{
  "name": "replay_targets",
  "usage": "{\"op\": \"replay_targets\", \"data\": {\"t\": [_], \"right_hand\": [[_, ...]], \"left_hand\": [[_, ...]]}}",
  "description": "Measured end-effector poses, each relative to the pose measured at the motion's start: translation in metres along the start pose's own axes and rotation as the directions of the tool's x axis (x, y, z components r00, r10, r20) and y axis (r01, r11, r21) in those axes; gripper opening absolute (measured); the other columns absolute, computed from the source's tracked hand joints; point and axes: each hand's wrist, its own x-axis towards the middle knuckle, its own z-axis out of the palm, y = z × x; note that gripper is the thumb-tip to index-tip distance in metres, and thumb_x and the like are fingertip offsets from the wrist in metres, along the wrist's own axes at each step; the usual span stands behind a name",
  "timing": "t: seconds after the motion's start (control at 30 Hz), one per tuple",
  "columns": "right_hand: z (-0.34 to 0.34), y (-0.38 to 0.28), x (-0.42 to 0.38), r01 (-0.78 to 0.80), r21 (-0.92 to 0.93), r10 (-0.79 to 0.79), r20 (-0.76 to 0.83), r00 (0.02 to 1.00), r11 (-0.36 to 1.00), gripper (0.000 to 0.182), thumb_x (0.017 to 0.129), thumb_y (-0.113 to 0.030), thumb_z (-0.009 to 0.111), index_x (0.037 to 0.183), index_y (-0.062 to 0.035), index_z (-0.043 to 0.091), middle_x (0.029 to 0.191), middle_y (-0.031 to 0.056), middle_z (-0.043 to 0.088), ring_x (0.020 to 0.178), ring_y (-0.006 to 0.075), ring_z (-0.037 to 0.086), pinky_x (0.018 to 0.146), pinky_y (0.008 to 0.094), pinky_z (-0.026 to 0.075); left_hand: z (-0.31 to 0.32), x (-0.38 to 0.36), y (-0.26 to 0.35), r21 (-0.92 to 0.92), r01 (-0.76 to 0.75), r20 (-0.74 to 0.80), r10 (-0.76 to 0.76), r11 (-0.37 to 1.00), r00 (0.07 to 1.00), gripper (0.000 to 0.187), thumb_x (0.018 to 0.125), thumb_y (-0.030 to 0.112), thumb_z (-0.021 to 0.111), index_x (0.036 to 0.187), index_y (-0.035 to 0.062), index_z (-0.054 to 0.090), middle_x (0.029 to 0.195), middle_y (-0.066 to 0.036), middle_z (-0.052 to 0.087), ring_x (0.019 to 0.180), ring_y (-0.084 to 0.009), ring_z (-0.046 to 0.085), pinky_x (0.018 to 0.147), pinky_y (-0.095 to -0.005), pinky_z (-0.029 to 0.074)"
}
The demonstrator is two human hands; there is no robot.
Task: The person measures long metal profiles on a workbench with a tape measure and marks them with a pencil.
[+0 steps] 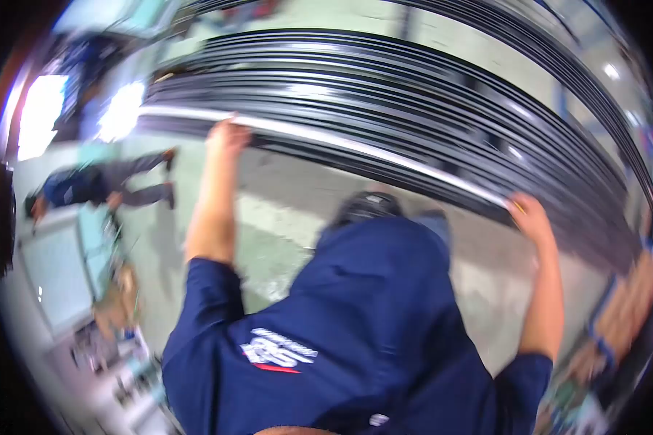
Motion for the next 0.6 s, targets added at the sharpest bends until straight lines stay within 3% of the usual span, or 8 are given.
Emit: {"op": "replay_targets", "data": {"t": [0.03,0.07,0.1,0.13,0.23,0.3,0.33,0.6], "right_hand": [[0.001,0.004,0.002,-0.276,0.1,0.252,0.203,0.946,0.956,0.036,0.092,-0.033,0.062,0.106,-0.0005,0.07,0.104,0.0213,0.069,0.099,0.0333,0.065,0.086,0.0416,0.05],[0.007,-0.005,0.006,-0.197,0.069,0.184,0.164,0.969,0.978,0.029,0.091,-0.028,0.063,0.095,0.0002,0.069,0.086,0.0149,0.068,0.084,0.0259,0.065,0.076,0.0384,0.05],[0.013,-0.002,0.008,-0.296,0.192,0.248,0.242,0.938,0.936,0.025,0.09,-0.024,0.063,0.083,-0.0001,0.064,0.066,0.0064,0.057,0.064,0.0158,0.056,0.061,0.033,0.044],[0.013,-0.023,0.01,-0.289,0.274,0.244,0.187,0.952,0.917,0.024,0.09,-0.021,0.063,0.076,-0.0012,0.058,0.057,0.0013,0.045,0.056,0.0095,0.044,0.052,0.0301,0.036],[0.017,-0.04,0.021,-0.259,0.239,0.217,0.189,0.958,0.936,0.019,0.091,-0.014,0.062,0.077,-0.001,0.061,0.057,-0.0022,0.048,0.052,0.0085,0.044,0.05,0.028,0.035],[0.023,-0.049,0.022,-0.366,0.315,0.307,0.222,0.925,0.876,0.019,0.091,-0.014,0.062,0.079,0.0001,0.062,0.057,-0.0011,0.05,0.053,0.0089,0.046,0.05,0.028,0.036],[0.022,-0.055,0.025,-0.362,0.318,0.304,0.219,0.927,0.876,0.019,0.091,-0.014,0.062,0.079,0.0001,0.062,0.057,-0.0011,0.05,0.053,0.0089,0.046,0.05,0.028,0.036],[0.01,-0.092,0.038,-0.376,0.256,0.333,0.197,0.922,0.891,0.018,0.09,-0.013,0.063,0.081,0.0023,0.062,0.06,0.0013,0.051,0.053,0.01,0.047,0.051,0.0282,0.037]], "left_hand": [[0.014,-0.032,0.008,-0.157,-0.011,-0.088,-0.003,0.988,0.996,0.023,0.09,0.024,0.069,0.089,0.0035,0.058,0.074,-0.014,0.06,0.064,-0.0272,0.061,0.054,-0.0383,0.051],[0.01,-0.014,0.003,-0.171,0.014,-0.091,-0.03,0.985,0.995,0.016,0.092,0.018,0.065,0.092,0.0036,0.058,0.074,-0.013,0.059,0.063,-0.0277,0.061,0.054,-0.0388,0.052],[0.007,0.001,-0.002,-0.265,0.053,-0.043,-0.066,0.963,0.997,0.008,0.093,0.012,0.058,0.097,0.0049,0.056,0.076,-0.011,0.058,0.061,-0.0231,0.058,0.052,-0.0345,0.053],[0.025,-0.035,0.024,-0.214,0.056,-0.151,-0.089,0.975,0.984,0.007,0.093,0.007,0.055,0.1,0.0053,0.057,0.077,-0.01,0.059,0.06,-0.0211,0.058,0.051,-0.0332,0.053],[0.019,-0.016,0.019,-0.245,0.037,-0.12,-0.068,0.969,0.99,0.013,0.093,0.005,0.054,0.105,0.006,0.057,0.081,-0.007,0.062,0.061,-0.0165,0.059,0.048,-0.0287,0.05],[0.011,-0.016,0.015,-0.264,0.004,-0.113,-0.035,0.964,0.993,0.014,0.093,0.004,0.054,0.106,0.0066,0.058,0.082,-0.006,0.062,0.063,-0.0156,0.059,0.051,-0.0292,0.05],[0.009,-0.014,0.016,-0.238,0.003,-0.099,-0.028,0.971,0.995,0.007,0.097,0.006,0.052,0.102,0.0063,0.057,0.09,-0.007,0.063,0.073,-0.0197,0.063,0.059,-0.0312,0.051],[-0.001,-0.003,0.011,-0.219,0.039,-0.141,-0.071,0.975,0.987,0.013,0.094,0.004,0.055,0.104,0.0058,0.061,0.084,-0.005,0.064,0.065,-0.0156,0.06,0.054,-0.0306,0.052]]}}
